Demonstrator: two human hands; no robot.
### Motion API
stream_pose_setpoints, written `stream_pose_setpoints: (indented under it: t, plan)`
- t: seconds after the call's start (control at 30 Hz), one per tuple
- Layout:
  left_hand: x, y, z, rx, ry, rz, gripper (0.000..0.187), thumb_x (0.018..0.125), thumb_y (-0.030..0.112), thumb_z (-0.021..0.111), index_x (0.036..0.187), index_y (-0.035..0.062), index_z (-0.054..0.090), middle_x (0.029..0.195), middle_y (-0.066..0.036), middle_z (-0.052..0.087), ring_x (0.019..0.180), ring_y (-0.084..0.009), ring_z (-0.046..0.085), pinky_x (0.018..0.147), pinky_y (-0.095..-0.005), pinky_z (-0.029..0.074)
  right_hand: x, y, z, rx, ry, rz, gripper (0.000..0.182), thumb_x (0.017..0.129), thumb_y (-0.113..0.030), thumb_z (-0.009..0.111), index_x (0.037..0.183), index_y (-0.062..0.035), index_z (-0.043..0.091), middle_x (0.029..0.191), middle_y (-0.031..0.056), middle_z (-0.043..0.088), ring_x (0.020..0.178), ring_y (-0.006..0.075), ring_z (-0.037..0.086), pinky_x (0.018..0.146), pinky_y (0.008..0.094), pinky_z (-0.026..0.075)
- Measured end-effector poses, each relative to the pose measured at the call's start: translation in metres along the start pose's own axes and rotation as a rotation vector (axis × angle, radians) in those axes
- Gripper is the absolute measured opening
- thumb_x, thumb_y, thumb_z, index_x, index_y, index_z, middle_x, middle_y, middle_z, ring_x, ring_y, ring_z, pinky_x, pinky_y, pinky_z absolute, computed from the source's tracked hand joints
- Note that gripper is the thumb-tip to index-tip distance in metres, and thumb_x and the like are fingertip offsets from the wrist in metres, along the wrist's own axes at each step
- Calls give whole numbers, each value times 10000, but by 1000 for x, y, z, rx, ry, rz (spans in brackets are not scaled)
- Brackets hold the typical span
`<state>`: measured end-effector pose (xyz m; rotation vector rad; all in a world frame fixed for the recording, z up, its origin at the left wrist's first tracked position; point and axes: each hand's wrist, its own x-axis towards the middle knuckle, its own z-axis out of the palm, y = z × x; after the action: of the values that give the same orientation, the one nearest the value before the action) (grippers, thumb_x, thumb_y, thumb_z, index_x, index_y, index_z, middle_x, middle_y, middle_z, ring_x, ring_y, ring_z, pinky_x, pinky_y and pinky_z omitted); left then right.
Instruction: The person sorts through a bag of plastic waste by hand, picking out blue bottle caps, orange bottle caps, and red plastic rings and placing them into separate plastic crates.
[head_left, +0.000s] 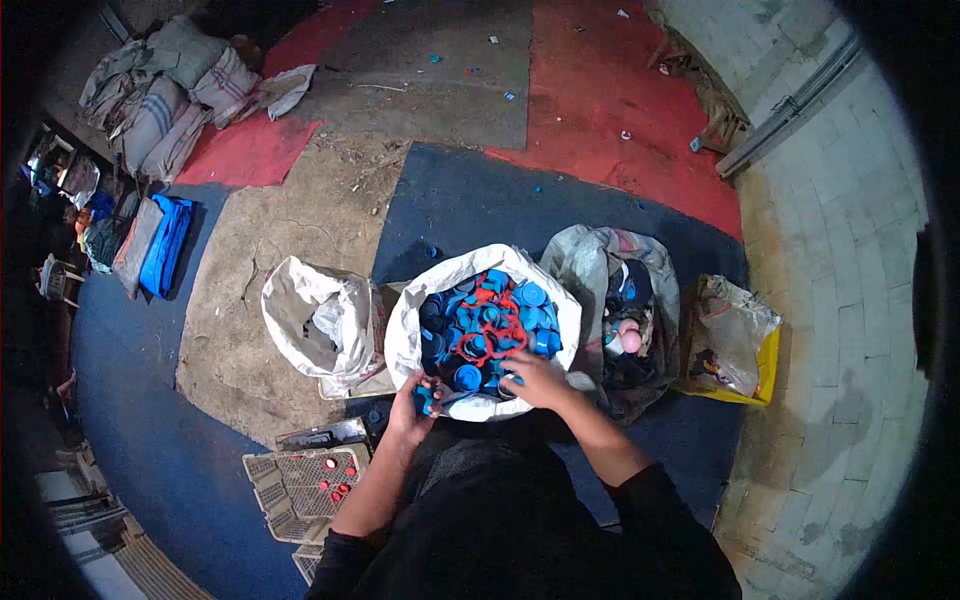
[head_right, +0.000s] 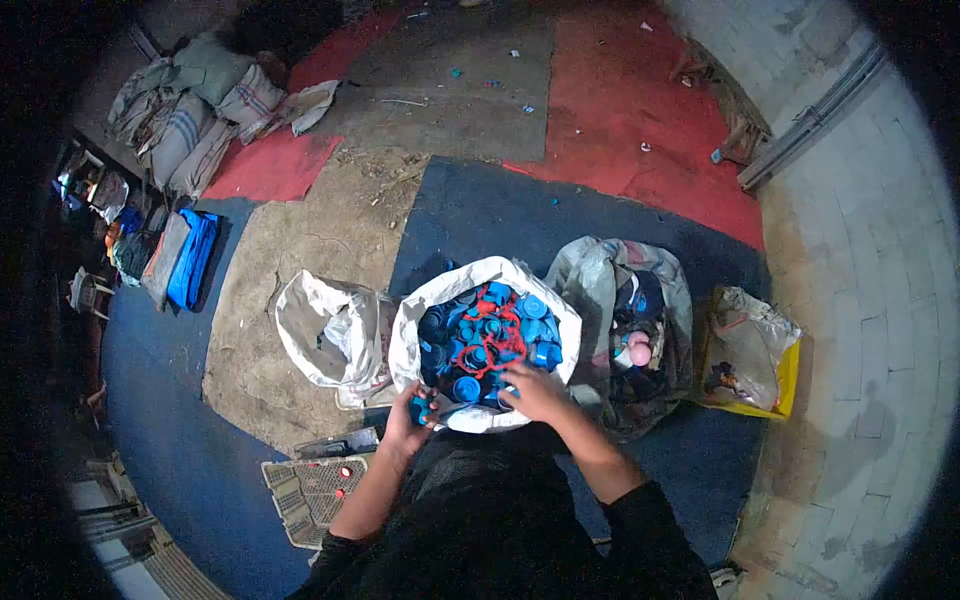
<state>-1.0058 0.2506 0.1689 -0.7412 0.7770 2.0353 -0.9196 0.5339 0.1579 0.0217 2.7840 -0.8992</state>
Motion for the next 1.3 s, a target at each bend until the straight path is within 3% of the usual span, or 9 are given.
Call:
stream_pose_setpoints:
  t: [0.07, 0.2, 0.3, 0.47, 0.6, 0.7, 0.87, 1.1, 1.3]
  plan:
    - [-3, 1, 5, 13, 31, 2, 298, 1013, 328, 624, 829, 110, 538, 1025, -72, 595, 740, -160, 554, 507, -245, 403, 16, 11, -5, 62, 74, 85, 430, 922, -387, 712, 1273, -141, 678, 1329, 118, 636, 1208, 332, 629, 941, 444, 541]
    - [-5, 2, 11, 3, 52, 9, 295, 1020, 318, 619, 827, 109, 541, 1006, -64, 591, 746, -154, 565, 512, -252, 410, 43, 0, -34, 100, 214, 259, 218, 902, -275, 725, 885, -59, 698, 780, 145, 720, 756, 367, 710, 707, 507, 541]
    - [-3, 0, 9, 8, 51, 23, 295, 1019, 322, 625, 830, 110, 544, 1017, -66, 602, 738, -151, 566, 513, -253, 414, 67, -6, -42, 210, 378, 209, 197, 895, -242, 731, 879, -51, 687, 740, 157, 700, 725, 375, 703, 686, 513, 537]
    - [2, -1, 11, 27, 62, -15, 291, 1017, 328, 629, 834, 117, 549, 1052, -73, 635, 726, -149, 567, 513, -257, 416, 100, 8, -6, 20, 374, -68, 367, 852, -270, 754, 1157, -72, 703, 1341, 159, 615, 1189, 361, 607, 992, 484, 476]
    - [5, 3, 14, 19, 23, 12, 289, 1020, 331, 622, 839, 118, 550, 1065, -74, 639, 734, -152, 569, 518, -253, 418, 90, 4, 1, -273, 302, -114, 338, 854, -363, 759, 1061, -97, 739, 1198, 139, 663, 1139, 304, 621, 1055, 453, 388]
    - [3, 9, 16, 23, 18, 37, 290, 1024, 331, 615, 842, 114, 550, 1073, -73, 631, 750, -155, 570, 523, -251, 420, 76, -7, -10, -216, -72, -56, 318, 870, -411, 739, 923, -98, 755, 1155, 116, 682, 1158, 301, 608, 1043, 466, 390]
    - [-3, 14, 27, 19, 40, 51, 291, 1027, 328, 609, 841, 110, 562, 1087, -71, 619, 776, -155, 569, 524, -254, 416, 90, -2, -18, -2, 34, 66, 280, 900, -343, 721, 860, -66, 731, 928, 172, 706, 793, 381, 691, 698, 506, 543]
    - [8, 17, 27, 22, 23, 45, 315, 1021, 353, 612, 815, 121, 558, 1234, -95, 618, 785, -146, 553, 532, -238, 418, 148, -18, 21, -59, 157, -205, 223, 869, -205, 718, 1058, -89, 743, 1116, 83, 710, 1059, 335, 671, 875, 479, 549]
    - [12, 22, 20, 26, 18, 58, 324, 1019, 369, 605, 814, 123, 554, 1369, -108, 607, 778, -138, 556, 530, -231, 422, 147, -9, 33, -318, 104, -181, 186, 865, -195, 681, 929, -68, 800, 1240, 63, 691, 1116, 292, 644, 954, 480, 496]
